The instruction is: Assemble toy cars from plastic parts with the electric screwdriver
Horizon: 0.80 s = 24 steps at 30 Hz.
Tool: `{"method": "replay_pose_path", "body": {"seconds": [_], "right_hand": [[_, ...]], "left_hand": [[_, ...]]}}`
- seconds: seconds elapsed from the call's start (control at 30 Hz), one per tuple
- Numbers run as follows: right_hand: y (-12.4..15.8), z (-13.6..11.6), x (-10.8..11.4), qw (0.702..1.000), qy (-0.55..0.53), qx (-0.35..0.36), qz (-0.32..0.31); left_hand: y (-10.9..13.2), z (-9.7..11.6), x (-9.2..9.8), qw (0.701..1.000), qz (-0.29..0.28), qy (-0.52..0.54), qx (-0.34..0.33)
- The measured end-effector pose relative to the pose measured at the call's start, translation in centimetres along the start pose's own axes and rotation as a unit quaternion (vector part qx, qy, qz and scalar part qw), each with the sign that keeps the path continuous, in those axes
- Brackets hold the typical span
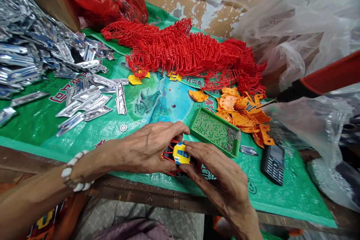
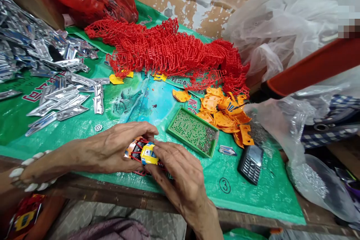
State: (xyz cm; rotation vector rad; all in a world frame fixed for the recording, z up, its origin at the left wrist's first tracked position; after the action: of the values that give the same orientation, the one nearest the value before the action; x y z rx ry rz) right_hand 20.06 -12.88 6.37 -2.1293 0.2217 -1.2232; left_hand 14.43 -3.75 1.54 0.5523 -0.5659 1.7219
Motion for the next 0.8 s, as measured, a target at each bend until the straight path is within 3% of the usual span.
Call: {"method": "replay_pose_path", "body": {"seconds": [0.47,0.8], "right_hand": [[-0.3,-0.5,-0.3,0.999,0.035,0.019,-0.035],[-0.4,0.6,-1.2,0.991,0.011,-0.083,-0.103]], "left_hand": [[-0.1,1.0,0.8,0.999,0.026,-0.020,-0.001],[-0.2,1.4,0.7,0.999,0.002,-0.035,-0.003]]}}
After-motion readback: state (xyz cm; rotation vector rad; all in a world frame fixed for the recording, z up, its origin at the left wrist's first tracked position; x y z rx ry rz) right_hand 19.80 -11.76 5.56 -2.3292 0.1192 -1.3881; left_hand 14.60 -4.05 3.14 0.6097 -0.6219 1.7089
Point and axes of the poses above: each hand's wrist, its own y-axis away from the middle knuckle, its own x-axis out of the back of the hand, z = x × y, the point moved 10 cm from there along -y, towards the middle knuckle, and after that the axes turned 12 degrees about x, right-handed, at the moved point
